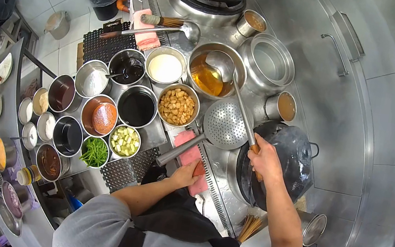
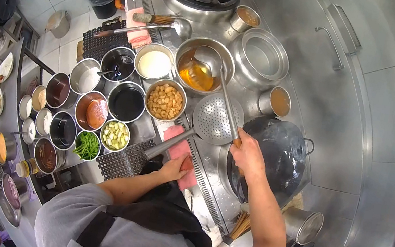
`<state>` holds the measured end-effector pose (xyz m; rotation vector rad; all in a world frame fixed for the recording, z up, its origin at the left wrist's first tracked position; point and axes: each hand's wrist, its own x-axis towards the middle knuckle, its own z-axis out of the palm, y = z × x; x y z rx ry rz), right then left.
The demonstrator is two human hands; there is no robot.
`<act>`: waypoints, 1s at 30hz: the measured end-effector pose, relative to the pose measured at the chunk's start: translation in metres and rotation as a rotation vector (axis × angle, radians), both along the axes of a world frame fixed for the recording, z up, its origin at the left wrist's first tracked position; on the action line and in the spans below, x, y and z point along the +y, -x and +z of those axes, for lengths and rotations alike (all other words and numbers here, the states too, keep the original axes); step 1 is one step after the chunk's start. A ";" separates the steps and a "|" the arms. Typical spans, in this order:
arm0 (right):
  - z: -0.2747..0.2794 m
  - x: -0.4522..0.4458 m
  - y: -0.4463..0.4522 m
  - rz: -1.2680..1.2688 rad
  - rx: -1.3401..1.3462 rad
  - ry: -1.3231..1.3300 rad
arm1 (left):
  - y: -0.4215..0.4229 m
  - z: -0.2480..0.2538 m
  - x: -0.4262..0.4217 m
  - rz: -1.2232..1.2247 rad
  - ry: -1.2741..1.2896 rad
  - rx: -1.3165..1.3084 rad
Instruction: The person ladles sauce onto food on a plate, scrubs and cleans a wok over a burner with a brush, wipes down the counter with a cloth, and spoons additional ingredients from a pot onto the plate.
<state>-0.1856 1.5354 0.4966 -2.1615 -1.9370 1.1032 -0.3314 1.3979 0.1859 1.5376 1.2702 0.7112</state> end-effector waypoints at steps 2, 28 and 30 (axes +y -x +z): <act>-0.012 0.006 -0.007 -0.027 0.061 0.027 | 0.001 0.001 0.001 -0.008 0.009 -0.010; 0.044 -0.273 -0.104 -0.912 1.238 -0.119 | -0.004 0.002 0.009 -0.088 -0.066 0.037; 0.050 -0.301 -0.124 -0.909 1.158 -0.145 | -0.005 0.002 0.008 -0.098 -0.051 0.052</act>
